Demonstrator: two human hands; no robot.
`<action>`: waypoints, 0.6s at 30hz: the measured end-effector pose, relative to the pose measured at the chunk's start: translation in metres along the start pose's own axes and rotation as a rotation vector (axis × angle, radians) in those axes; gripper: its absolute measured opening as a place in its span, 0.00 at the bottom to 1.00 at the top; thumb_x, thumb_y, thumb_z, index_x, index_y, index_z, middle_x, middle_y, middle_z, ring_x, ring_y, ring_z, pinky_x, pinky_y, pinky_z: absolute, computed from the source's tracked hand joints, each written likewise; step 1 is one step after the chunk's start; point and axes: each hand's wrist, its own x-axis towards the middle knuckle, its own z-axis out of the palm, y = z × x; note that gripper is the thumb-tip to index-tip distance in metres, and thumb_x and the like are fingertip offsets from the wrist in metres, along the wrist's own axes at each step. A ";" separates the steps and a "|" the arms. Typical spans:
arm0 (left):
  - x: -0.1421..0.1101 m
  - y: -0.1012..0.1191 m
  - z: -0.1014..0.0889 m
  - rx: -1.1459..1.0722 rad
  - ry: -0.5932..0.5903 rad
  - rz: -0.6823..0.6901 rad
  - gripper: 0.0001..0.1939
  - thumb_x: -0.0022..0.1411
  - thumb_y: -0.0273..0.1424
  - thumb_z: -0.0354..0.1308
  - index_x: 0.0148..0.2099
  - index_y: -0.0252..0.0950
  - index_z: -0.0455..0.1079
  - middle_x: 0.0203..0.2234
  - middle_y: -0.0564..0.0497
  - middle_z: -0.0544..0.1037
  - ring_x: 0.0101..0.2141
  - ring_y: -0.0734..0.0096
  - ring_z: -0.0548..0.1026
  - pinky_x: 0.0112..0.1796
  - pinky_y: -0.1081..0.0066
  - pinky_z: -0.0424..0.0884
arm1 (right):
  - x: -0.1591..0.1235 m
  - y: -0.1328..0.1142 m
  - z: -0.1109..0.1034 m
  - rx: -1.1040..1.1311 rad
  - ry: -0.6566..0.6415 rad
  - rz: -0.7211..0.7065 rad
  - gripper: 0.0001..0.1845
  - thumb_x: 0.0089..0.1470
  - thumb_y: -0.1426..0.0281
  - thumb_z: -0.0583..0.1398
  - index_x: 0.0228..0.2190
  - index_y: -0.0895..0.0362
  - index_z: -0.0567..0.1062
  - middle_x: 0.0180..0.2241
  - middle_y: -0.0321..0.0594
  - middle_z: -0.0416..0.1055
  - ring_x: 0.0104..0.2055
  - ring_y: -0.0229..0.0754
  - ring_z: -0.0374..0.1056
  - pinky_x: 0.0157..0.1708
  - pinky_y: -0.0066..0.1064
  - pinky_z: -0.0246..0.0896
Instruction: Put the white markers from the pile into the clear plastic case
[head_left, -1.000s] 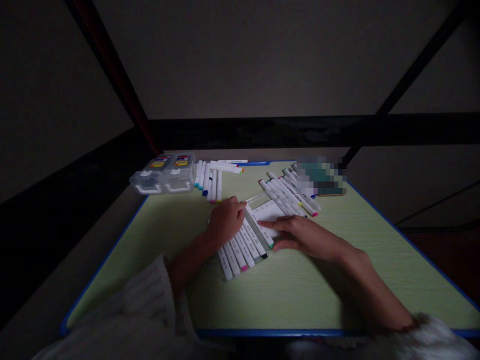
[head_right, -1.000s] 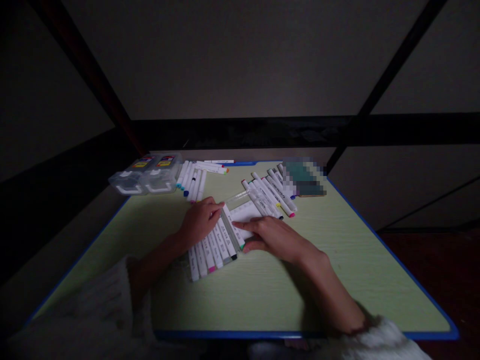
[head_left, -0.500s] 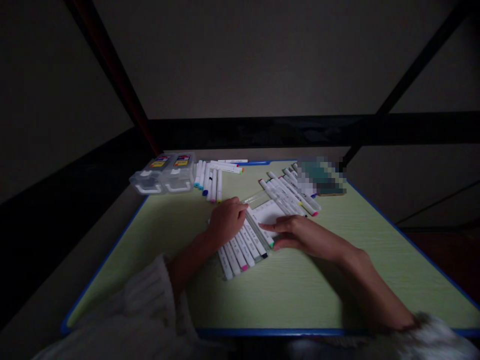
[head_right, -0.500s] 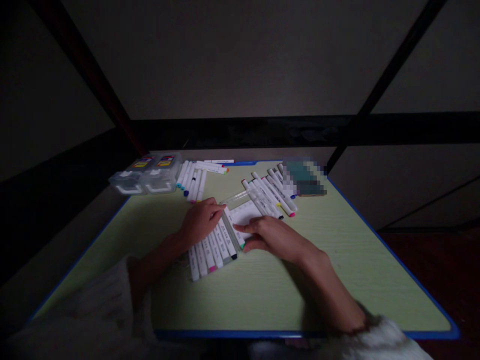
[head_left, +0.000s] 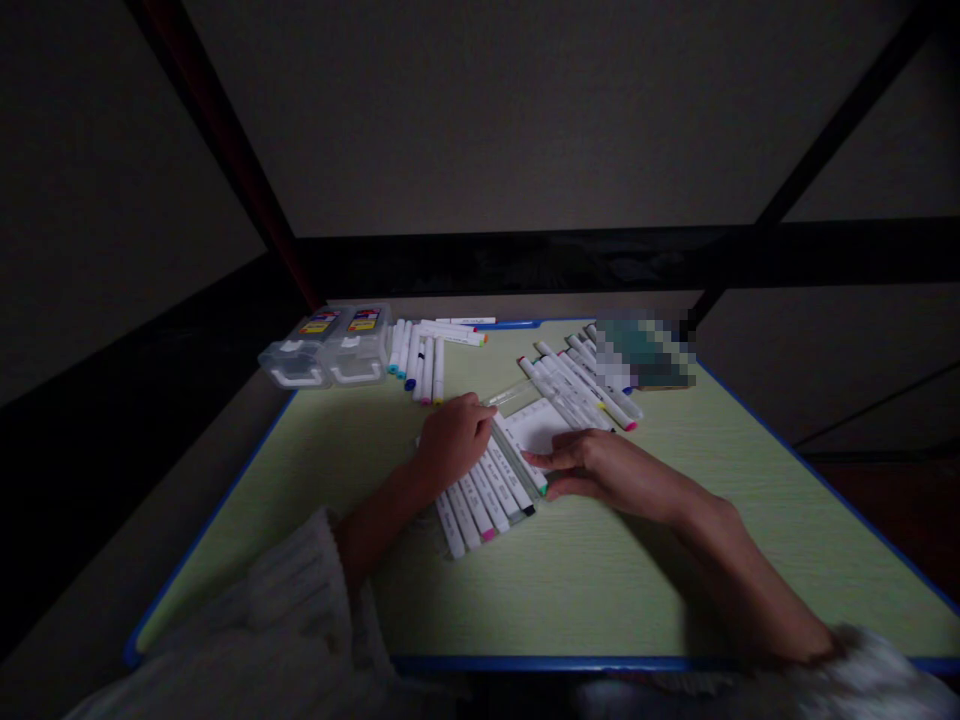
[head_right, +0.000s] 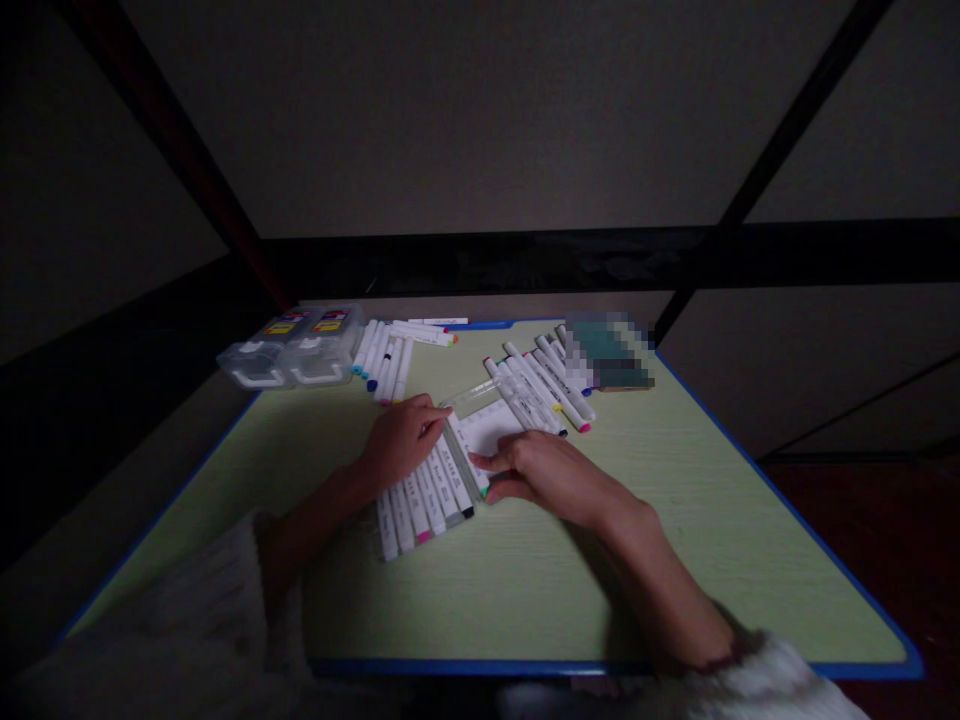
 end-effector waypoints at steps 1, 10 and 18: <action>0.000 0.000 0.000 0.000 -0.002 -0.003 0.15 0.59 0.28 0.44 0.39 0.37 0.72 0.25 0.51 0.69 0.26 0.75 0.66 0.27 0.74 0.58 | 0.000 0.000 0.000 -0.003 -0.001 0.000 0.15 0.53 0.64 0.55 0.39 0.57 0.74 0.28 0.41 0.70 0.30 0.38 0.65 0.30 0.27 0.56; 0.001 -0.001 0.001 -0.015 0.001 -0.003 0.14 0.58 0.28 0.45 0.39 0.36 0.72 0.25 0.51 0.69 0.26 0.74 0.66 0.28 0.75 0.59 | -0.002 0.003 0.003 0.037 -0.001 -0.006 0.15 0.55 0.64 0.53 0.36 0.58 0.76 0.26 0.41 0.70 0.30 0.38 0.65 0.30 0.28 0.56; 0.003 -0.005 0.005 -0.140 0.037 -0.071 0.14 0.54 0.26 0.50 0.42 0.34 0.71 0.23 0.53 0.70 0.23 0.76 0.65 0.27 0.75 0.61 | -0.002 -0.002 -0.002 0.110 -0.039 -0.007 0.14 0.55 0.65 0.53 0.38 0.58 0.74 0.28 0.39 0.70 0.30 0.36 0.64 0.31 0.28 0.57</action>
